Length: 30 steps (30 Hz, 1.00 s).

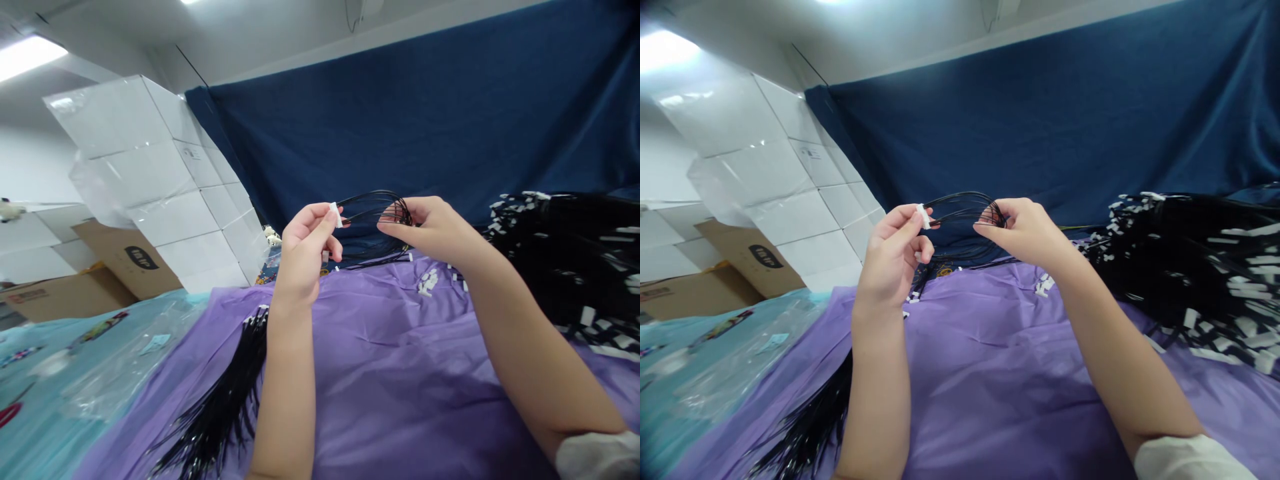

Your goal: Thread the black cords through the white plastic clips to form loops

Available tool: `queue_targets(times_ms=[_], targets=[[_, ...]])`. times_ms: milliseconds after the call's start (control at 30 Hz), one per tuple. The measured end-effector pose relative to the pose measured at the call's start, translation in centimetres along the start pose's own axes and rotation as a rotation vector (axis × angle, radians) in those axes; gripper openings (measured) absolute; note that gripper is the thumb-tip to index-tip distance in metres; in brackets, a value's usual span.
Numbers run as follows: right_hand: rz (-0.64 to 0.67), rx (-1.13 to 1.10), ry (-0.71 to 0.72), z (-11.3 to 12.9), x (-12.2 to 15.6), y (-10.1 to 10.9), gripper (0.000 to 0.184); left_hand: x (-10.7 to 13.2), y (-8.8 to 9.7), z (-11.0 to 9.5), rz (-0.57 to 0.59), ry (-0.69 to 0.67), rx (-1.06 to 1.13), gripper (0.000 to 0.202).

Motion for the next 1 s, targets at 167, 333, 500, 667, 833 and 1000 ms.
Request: queue_targets(times_ms=[167, 333, 500, 667, 833, 1000], targets=[[0.076, -0.288, -0.029, 0.1, 0.1, -0.1, 0.025, 0.1, 0.0, -0.2, -0.01, 0.032, 0.034, 0.012], [-0.02, -0.346, -0.018, 0.2, -0.1, 0.3, 0.026, 0.2, -0.3, 0.0, 0.011, 0.076, 0.045, 0.013], [-0.154, -0.486, -0.082, -0.9, -1.1, 0.8, 0.018, 0.3, -0.6, 0.2, 0.079, 0.037, 0.036, 0.011], [-0.1, -0.553, -0.088, -1.6, -1.3, 1.5, 0.023, 0.3, -0.5, 0.3, 0.078, 0.023, 0.022, 0.011], [0.09, -0.649, -0.046, -1.6, -0.6, 2.2, 0.025, 0.1, 0.0, 0.0, 0.026, -0.024, 0.042, 0.01], [0.232, -0.67, -0.011, -1.9, 0.1, 3.2, 0.025, -0.1, 0.6, 0.0, -0.022, -0.029, 0.033, 0.011]])
Point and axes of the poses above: each hand's wrist, its own x-axis away from the middle knuckle, its own y-axis out of the back of the hand, z = x × y, the point moved 4 cm from there along -x, towards the middle knuckle, and after that the axes turned 3 degrees about z, right-handed, at the moved point
